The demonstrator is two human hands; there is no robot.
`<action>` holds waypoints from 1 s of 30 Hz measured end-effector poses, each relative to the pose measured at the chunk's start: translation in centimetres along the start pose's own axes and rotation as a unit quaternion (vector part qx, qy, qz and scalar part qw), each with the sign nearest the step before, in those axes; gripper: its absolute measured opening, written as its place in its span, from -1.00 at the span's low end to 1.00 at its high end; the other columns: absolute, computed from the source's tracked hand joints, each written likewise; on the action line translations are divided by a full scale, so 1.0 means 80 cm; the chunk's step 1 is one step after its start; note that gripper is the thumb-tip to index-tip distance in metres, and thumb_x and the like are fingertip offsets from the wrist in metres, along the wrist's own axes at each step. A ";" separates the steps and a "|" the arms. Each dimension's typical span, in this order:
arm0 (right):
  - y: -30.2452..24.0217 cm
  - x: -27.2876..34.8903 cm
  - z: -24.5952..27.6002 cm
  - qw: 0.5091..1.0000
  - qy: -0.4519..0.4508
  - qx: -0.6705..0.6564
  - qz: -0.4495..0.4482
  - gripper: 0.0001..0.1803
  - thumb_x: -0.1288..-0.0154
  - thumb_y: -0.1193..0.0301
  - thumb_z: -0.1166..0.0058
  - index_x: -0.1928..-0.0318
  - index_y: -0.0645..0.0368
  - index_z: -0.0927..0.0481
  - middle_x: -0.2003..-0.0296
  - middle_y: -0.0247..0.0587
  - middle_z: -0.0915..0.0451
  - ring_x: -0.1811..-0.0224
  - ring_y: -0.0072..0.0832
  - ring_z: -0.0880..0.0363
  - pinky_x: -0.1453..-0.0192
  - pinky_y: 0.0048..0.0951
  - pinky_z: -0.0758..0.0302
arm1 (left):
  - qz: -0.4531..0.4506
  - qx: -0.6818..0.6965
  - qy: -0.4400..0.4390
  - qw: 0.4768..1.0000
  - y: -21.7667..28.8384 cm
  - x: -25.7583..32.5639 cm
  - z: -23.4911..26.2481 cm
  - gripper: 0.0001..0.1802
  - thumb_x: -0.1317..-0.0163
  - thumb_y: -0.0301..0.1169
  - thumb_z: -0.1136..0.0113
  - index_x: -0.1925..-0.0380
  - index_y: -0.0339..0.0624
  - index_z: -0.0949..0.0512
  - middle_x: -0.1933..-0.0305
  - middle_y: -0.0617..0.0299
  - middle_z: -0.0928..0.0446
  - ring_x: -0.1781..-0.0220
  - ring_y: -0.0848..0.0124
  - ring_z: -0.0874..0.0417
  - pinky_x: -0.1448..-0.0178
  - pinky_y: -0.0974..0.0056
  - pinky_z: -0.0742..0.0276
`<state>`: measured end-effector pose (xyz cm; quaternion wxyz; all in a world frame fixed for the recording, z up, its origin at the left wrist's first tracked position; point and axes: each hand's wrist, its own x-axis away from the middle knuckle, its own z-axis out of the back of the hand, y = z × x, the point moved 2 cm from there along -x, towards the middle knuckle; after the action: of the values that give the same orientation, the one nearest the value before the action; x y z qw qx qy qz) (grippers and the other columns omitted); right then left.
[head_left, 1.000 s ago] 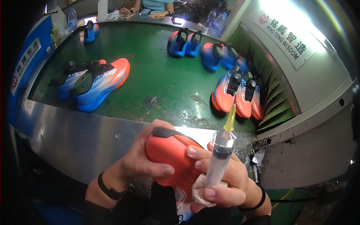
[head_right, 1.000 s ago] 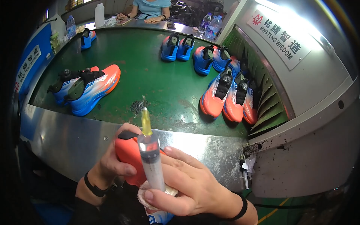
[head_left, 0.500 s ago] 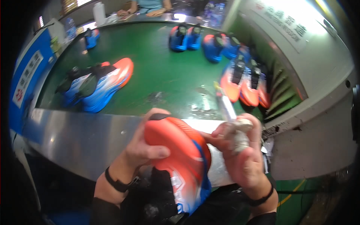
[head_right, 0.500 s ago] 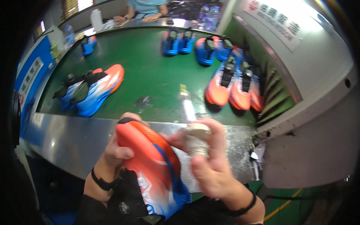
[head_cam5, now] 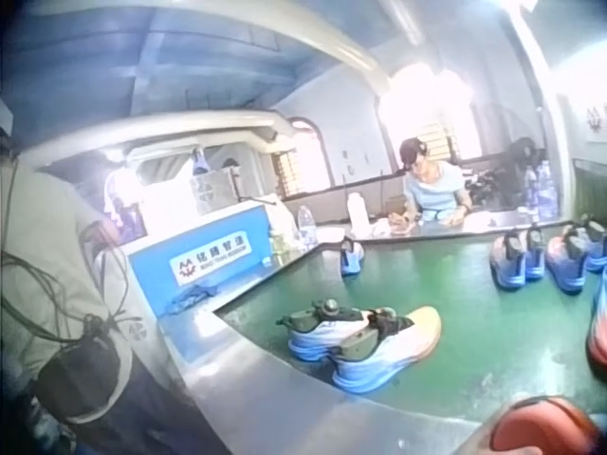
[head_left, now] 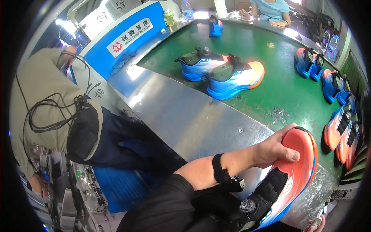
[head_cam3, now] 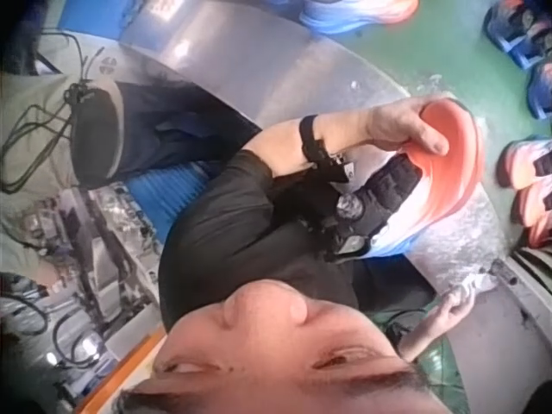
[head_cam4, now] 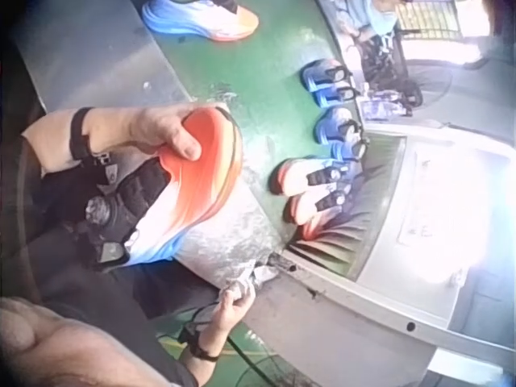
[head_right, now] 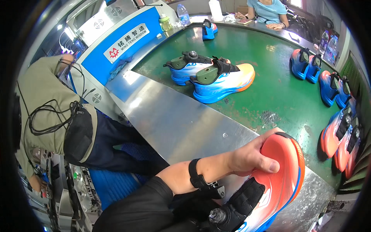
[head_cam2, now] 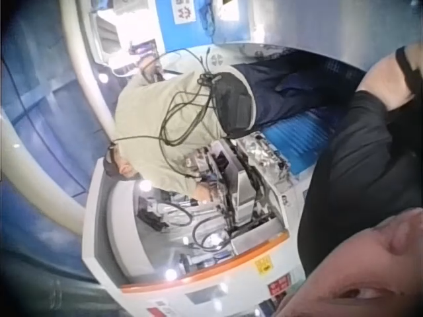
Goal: Applying glue or solvent to the heel area of shoes using a syringe on a production line.
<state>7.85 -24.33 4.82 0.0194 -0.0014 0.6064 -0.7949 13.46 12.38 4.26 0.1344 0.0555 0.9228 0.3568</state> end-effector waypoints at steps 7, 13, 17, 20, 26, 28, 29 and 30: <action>0.021 0.041 0.019 0.994 0.025 0.041 -0.102 -0.56 -0.17 0.50 -0.08 -0.09 0.28 -0.42 0.38 -0.26 -0.54 0.47 -0.68 -0.37 0.42 -0.71 -0.28 | 0.019 0.000 0.050 0.999 0.001 -0.006 -0.008 -0.35 0.09 -0.51 -0.33 -0.05 -0.10 -0.29 0.09 0.20 -0.48 0.01 0.38 -0.53 -0.15 0.19 -0.44; -0.014 0.036 -0.018 0.985 -0.007 -0.169 0.024 -0.16 0.17 -0.09 -0.40 0.06 0.25 -0.33 0.48 -0.11 -0.50 0.50 -0.50 -0.48 0.55 -0.64 -0.32 | 0.027 -0.025 0.046 0.998 0.016 0.002 -0.010 -0.25 0.16 -0.44 -0.42 -0.08 -0.13 -0.26 -0.04 0.11 -0.44 -0.11 0.30 -0.48 -0.21 0.14 -0.40; -0.058 0.014 -0.060 0.935 -0.142 -0.300 0.124 -0.31 0.04 -0.03 -0.33 0.11 0.20 -0.33 0.51 0.06 -0.52 0.53 -0.32 -0.49 0.58 -0.45 -0.31 | -0.009 -0.128 0.074 0.989 0.015 0.011 -0.002 -0.12 0.30 -0.22 -0.45 -0.08 -0.16 -0.22 0.06 0.05 -0.47 0.04 0.22 -0.56 -0.04 0.18 -0.52; -0.096 -0.006 -0.080 0.873 -0.273 -0.333 0.229 -0.36 -0.12 -0.05 -0.20 0.11 0.24 -0.32 0.56 0.06 -0.54 0.66 -0.38 -0.39 0.61 -0.44 -0.28 | -0.022 -0.155 0.036 0.987 0.015 0.005 -0.010 -0.16 0.31 -0.19 -0.48 -0.01 -0.16 -0.25 0.10 0.02 -0.48 0.09 0.24 -0.57 0.01 0.21 -0.53; -0.146 -0.028 -0.136 0.833 -0.325 -0.348 0.281 -0.45 -0.25 -0.09 -0.02 0.12 0.19 -0.38 0.55 0.00 -0.57 0.61 -0.36 -0.37 0.49 -0.33 -0.33 | -0.053 -0.175 -0.023 0.983 0.021 0.016 -0.016 -0.21 0.30 -0.28 -0.53 0.05 -0.18 -0.27 0.13 -0.08 -0.49 0.05 0.13 -0.58 0.02 0.11 -0.56; -0.151 -0.029 -0.141 0.837 -0.333 -0.341 0.270 -0.45 -0.25 -0.08 -0.03 0.12 0.19 -0.39 0.55 0.01 -0.57 0.60 -0.35 -0.38 0.48 -0.32 -0.33 | -0.063 -0.174 -0.044 0.982 0.021 0.017 -0.013 -0.21 0.28 -0.29 -0.53 0.05 -0.17 -0.26 0.12 -0.10 -0.47 0.02 0.08 -0.57 -0.01 0.06 -0.56; -0.152 -0.031 -0.143 0.840 -0.337 -0.338 0.258 -0.45 -0.24 -0.08 -0.04 0.12 0.19 -0.41 0.54 0.01 -0.58 0.59 -0.34 -0.38 0.47 -0.32 -0.33 | -0.057 -0.168 -0.054 0.983 0.021 0.017 -0.015 -0.21 0.27 -0.31 -0.53 0.04 -0.17 -0.25 0.11 -0.10 -0.47 0.01 0.07 -0.57 -0.02 0.05 -0.56; -0.152 -0.032 -0.145 0.841 -0.338 -0.335 0.257 -0.45 -0.24 -0.08 -0.04 0.12 0.19 -0.41 0.54 0.01 -0.58 0.59 -0.34 -0.38 0.47 -0.32 -0.33 | -0.051 -0.161 -0.065 0.984 0.021 0.017 -0.016 -0.21 0.27 -0.32 -0.53 0.04 -0.17 -0.24 0.10 -0.11 -0.46 0.01 0.07 -0.57 -0.03 0.03 -0.56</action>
<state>9.72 -9.87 13.54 0.4257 -0.1207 0.7699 -0.4599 11.80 13.06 5.99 0.2191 0.0088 0.8444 0.4888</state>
